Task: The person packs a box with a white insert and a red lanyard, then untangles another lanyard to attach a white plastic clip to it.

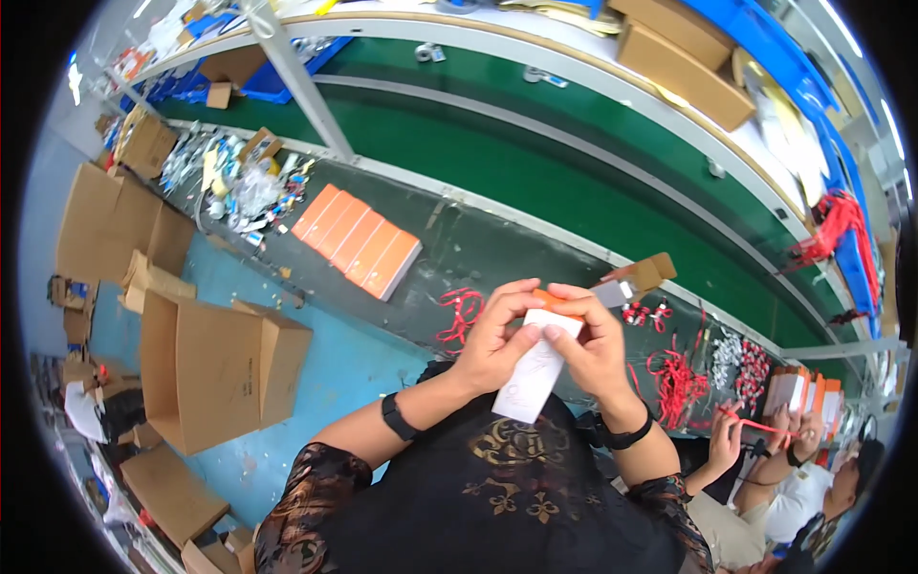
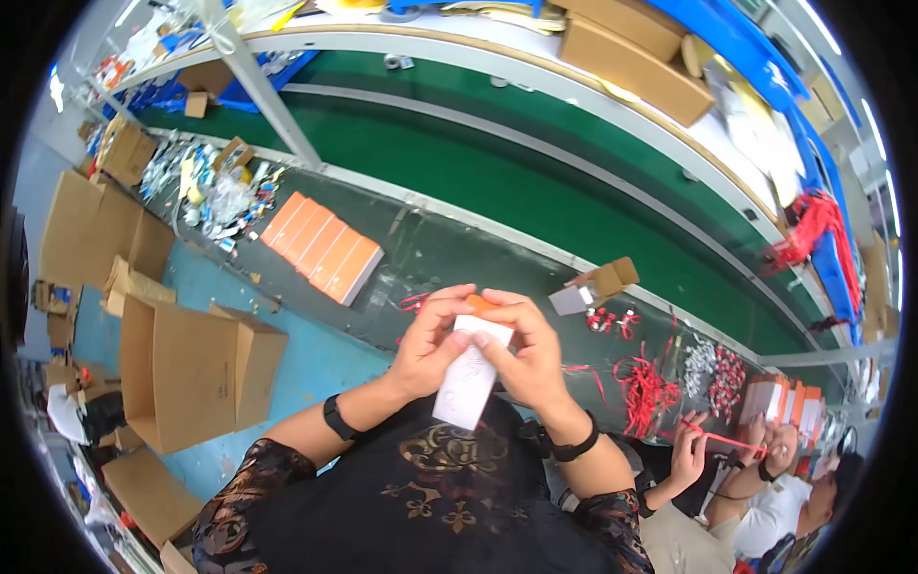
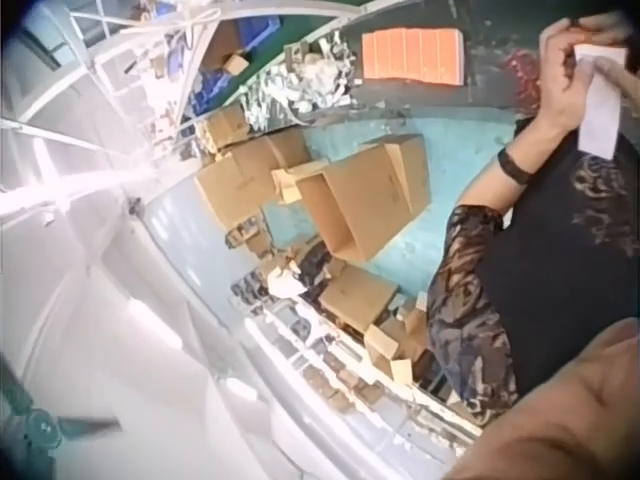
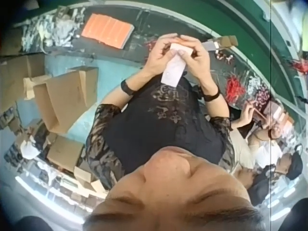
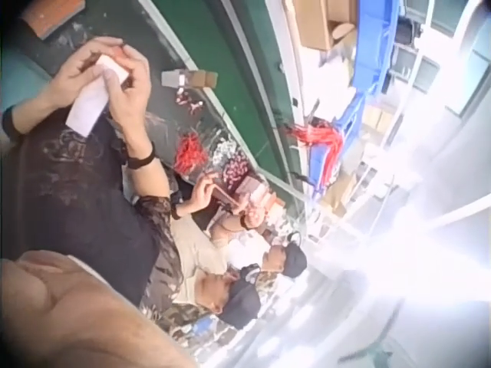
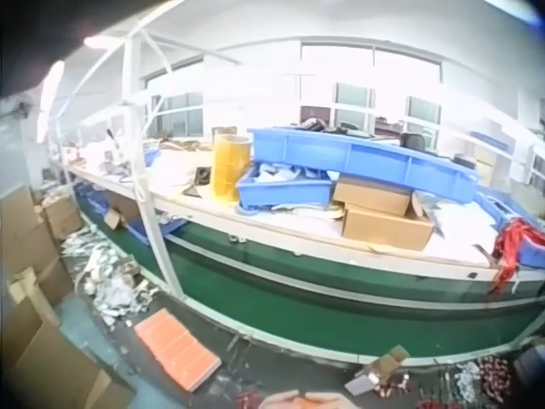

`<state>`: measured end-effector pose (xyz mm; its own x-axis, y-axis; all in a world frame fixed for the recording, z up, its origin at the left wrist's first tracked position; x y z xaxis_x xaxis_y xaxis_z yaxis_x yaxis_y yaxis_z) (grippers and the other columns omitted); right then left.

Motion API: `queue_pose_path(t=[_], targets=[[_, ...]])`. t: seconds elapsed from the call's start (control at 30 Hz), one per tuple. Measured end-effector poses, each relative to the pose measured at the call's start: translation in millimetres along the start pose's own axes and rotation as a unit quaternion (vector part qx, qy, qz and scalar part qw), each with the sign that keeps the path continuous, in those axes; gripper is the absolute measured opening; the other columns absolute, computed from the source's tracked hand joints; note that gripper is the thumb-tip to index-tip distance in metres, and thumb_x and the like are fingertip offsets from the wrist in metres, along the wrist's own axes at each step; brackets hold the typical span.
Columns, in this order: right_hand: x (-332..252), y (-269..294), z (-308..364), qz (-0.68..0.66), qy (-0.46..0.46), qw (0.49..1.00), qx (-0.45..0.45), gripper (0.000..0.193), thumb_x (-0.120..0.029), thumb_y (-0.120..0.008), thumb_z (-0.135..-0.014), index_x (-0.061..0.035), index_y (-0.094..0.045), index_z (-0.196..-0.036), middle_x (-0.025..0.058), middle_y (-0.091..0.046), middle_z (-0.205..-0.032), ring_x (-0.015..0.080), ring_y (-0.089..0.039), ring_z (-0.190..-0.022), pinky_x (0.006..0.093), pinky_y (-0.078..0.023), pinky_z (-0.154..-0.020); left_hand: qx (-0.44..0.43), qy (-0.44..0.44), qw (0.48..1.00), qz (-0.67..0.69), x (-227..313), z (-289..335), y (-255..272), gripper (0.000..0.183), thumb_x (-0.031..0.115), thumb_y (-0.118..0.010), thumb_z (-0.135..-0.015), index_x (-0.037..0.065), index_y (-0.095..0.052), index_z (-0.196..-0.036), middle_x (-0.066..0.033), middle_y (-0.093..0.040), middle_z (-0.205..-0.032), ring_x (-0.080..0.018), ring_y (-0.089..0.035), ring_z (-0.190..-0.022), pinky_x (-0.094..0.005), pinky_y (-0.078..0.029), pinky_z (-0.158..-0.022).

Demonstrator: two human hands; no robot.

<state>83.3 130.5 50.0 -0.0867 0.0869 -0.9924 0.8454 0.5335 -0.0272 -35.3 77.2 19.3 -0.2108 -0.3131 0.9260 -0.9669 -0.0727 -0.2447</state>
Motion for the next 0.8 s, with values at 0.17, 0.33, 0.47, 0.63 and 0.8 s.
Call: queue_pose_path(t=[0.17,0.33,0.47,0.63,0.8], targets=[[18,-4,-14,-0.013,-0.019,1.0,-0.001,0.017,0.002,-0.07,-0.085,-0.0006,-0.064,-0.1,0.016,-0.056,-0.133,0.0191,-0.06,-0.113,0.0328,-0.049,-0.096,-0.011,0.05,0.998,0.022,-9,-2,12,0.031,-0.004,-0.052,-0.097,0.006,-0.05,-0.126,-0.0141,-0.035,-0.147,-0.0206,-0.046,-0.13,-0.0358,-0.042,-0.104],[57,-12,-37,-0.089,-0.061,0.992,0.059,0.021,-0.002,-0.068,-0.087,-0.0003,-0.065,-0.108,0.0165,-0.05,-0.141,0.0233,-0.055,-0.123,0.0365,-0.046,-0.101,-0.026,0.163,0.984,0.059,-50,18,27,0.093,0.007,-0.078,-0.079,0.001,-0.021,-0.152,-0.0175,-0.038,-0.148,-0.0265,-0.045,-0.134,-0.0406,-0.039,-0.11],[92,-9,-39,0.125,-0.115,0.982,0.087,0.05,-0.011,-0.071,-0.088,-0.0038,-0.054,-0.135,0.0131,-0.044,-0.148,0.0253,-0.052,-0.129,0.0392,-0.046,-0.104,0.076,0.241,0.955,-0.158,-108,39,107,0.093,0.019,-0.083,-0.073,-0.002,-0.031,-0.147,-0.0219,-0.054,-0.134,-0.0289,-0.054,-0.128,-0.0392,-0.044,-0.106],[149,22,11,0.297,-0.242,0.922,0.052,0.05,-0.012,-0.074,-0.085,-0.0035,-0.057,-0.131,0.0134,-0.06,-0.131,0.0253,-0.065,-0.11,0.0358,-0.052,-0.092,0.156,0.205,0.779,-0.572,-150,47,221,0.094,0.023,-0.082,-0.071,0.001,-0.034,-0.149,-0.025,-0.047,-0.141,-0.0443,-0.044,-0.132,-0.051,-0.039,-0.109],[171,33,88,0.44,-0.249,0.862,0.012,0.041,-0.016,-0.074,-0.083,-0.0027,-0.063,-0.12,0.0178,-0.066,-0.109,0.0321,-0.068,-0.095,0.0401,-0.054,-0.079,0.062,0.112,0.656,-0.744,-172,48,254,0.069,0.019,-0.078,-0.076,0.01,-0.05,-0.139,-0.0171,-0.049,-0.14,-0.0389,-0.044,-0.132,-0.053,-0.035,-0.11]])
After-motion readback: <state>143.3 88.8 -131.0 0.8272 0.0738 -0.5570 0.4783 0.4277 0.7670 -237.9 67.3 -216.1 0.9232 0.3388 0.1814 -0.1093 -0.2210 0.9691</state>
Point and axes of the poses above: each hand's wrist, its own z-axis away from the middle knuckle, its own y-axis out of the back of the hand, x = y × z, the point moved 10 cm from there along -z, towards the middle knuckle
